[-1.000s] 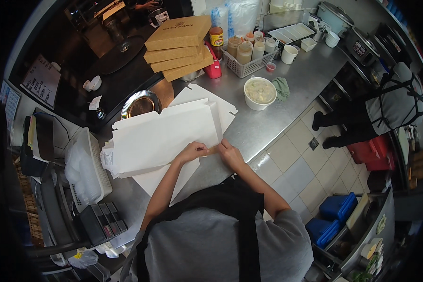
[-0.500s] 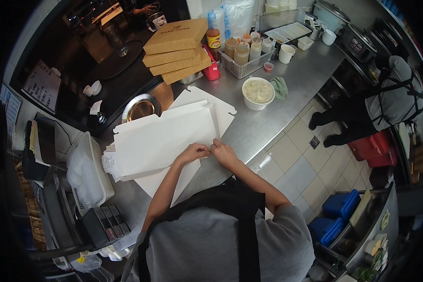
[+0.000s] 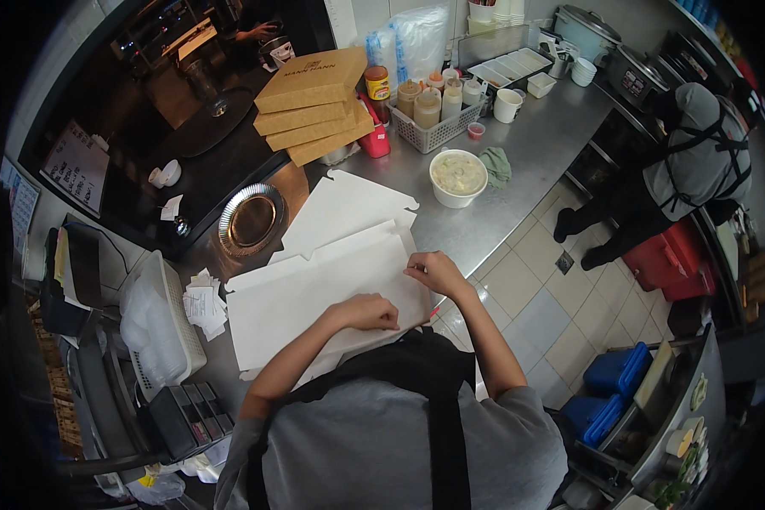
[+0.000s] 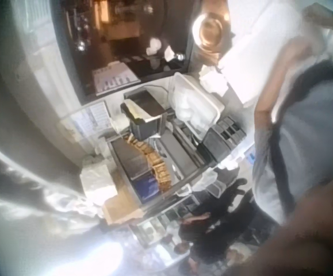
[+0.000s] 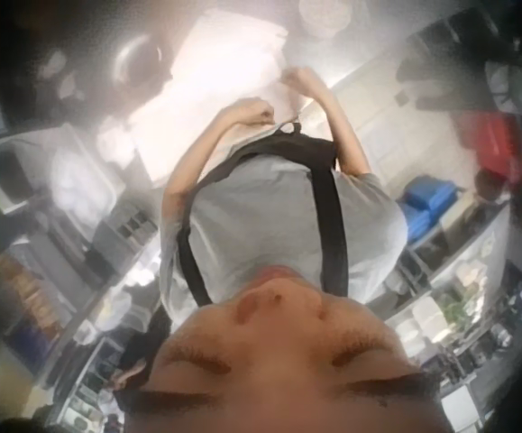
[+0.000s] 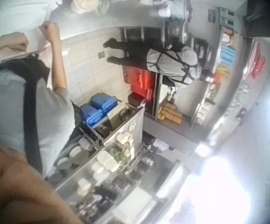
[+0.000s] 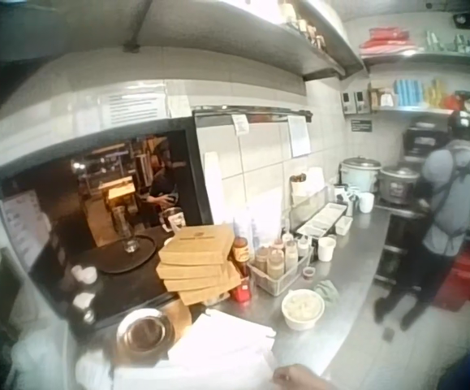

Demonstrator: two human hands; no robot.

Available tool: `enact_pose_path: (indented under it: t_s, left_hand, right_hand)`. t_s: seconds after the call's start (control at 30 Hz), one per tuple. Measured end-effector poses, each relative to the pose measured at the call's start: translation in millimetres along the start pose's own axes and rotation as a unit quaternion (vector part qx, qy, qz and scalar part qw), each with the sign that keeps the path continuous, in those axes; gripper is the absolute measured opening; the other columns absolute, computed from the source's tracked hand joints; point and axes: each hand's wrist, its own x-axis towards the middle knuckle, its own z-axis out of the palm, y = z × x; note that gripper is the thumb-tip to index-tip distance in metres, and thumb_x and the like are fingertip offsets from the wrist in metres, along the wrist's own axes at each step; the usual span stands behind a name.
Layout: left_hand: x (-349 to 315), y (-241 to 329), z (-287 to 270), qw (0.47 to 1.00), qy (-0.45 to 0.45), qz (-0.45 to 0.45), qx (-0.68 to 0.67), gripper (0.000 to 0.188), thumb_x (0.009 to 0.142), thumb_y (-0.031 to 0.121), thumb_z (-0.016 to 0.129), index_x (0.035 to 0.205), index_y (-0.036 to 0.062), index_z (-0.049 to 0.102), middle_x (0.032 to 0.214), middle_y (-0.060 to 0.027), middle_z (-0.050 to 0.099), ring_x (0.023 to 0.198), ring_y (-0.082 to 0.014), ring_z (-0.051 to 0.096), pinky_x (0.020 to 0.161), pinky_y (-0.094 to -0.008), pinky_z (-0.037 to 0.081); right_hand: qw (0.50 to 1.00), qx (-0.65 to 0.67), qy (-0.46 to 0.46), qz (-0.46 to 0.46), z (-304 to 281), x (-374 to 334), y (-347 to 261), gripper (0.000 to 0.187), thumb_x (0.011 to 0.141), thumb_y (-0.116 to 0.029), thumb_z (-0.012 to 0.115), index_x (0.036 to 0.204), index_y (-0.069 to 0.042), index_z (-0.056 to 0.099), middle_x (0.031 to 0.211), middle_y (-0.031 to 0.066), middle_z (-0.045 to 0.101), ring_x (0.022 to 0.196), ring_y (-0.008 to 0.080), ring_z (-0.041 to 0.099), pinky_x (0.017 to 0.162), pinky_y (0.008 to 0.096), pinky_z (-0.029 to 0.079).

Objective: The person folds several flat cardboard sheets into takeout boxes, places a foil tray inside one of the boxes, and سپس organizes the boxes and food containers on a counter.

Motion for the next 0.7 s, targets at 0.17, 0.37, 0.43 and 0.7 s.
enact_pose_path:
  t_s: [0.17, 0.37, 0.43, 0.7]
  left_hand:
    - [34, -67, -21, 0.902, 0.383, -0.149, 0.136, 0.06, 0.079, 0.032, 0.066, 0.13, 0.0134, 0.042, 0.136, -0.0175, 0.038, 0.121, -0.0357, 0.039, 0.092, -0.0533, 0.037]
    - [36, -105, -22, 0.893, 0.35, -0.201, 0.199, 0.043, 0.076, 0.029, 0.069, 0.112, 0.0095, 0.057, 0.125, -0.0163, 0.048, 0.114, -0.0336, 0.046, 0.089, -0.0479, 0.04]
    - [37, -100, -35, 0.915, 0.33, -0.176, 0.151, 0.032, 0.075, 0.027, 0.069, 0.098, 0.0079, 0.059, 0.113, -0.0153, 0.055, 0.103, -0.0324, 0.052, 0.083, -0.0443, 0.043]
    - [25, -63, -43, 0.924, 0.361, -0.127, 0.005, 0.035, 0.08, 0.038, 0.064, 0.076, 0.0041, 0.06, 0.073, -0.0166, 0.063, 0.072, -0.0343, 0.062, 0.065, -0.0431, 0.048]
  right_hand:
    - [0.996, -0.074, 0.046, 0.003, 16, 3, -8, 0.009, 0.078, -0.014, 0.065, 0.081, -0.006, 0.061, 0.083, 0.0086, 0.058, 0.072, 0.0267, 0.06, 0.065, 0.0378, 0.049]
    - [0.958, -0.148, 0.232, -0.079, 35, 22, -5, 0.011, 0.076, -0.01, 0.065, 0.087, -0.008, 0.063, 0.093, 0.0077, 0.056, 0.074, 0.0279, 0.06, 0.069, 0.0386, 0.049]
    - [0.953, -0.151, 0.262, -0.004, 35, 28, 1, 0.012, 0.076, -0.012, 0.065, 0.087, -0.008, 0.064, 0.092, 0.0099, 0.057, 0.087, 0.0301, 0.057, 0.074, 0.0406, 0.048]
    - [0.949, 0.229, 0.131, 0.175, 38, 46, 55, 0.017, 0.081, -0.017, 0.063, 0.077, -0.001, 0.064, 0.06, 0.0058, 0.06, 0.054, 0.0225, 0.056, 0.054, 0.033, 0.043]
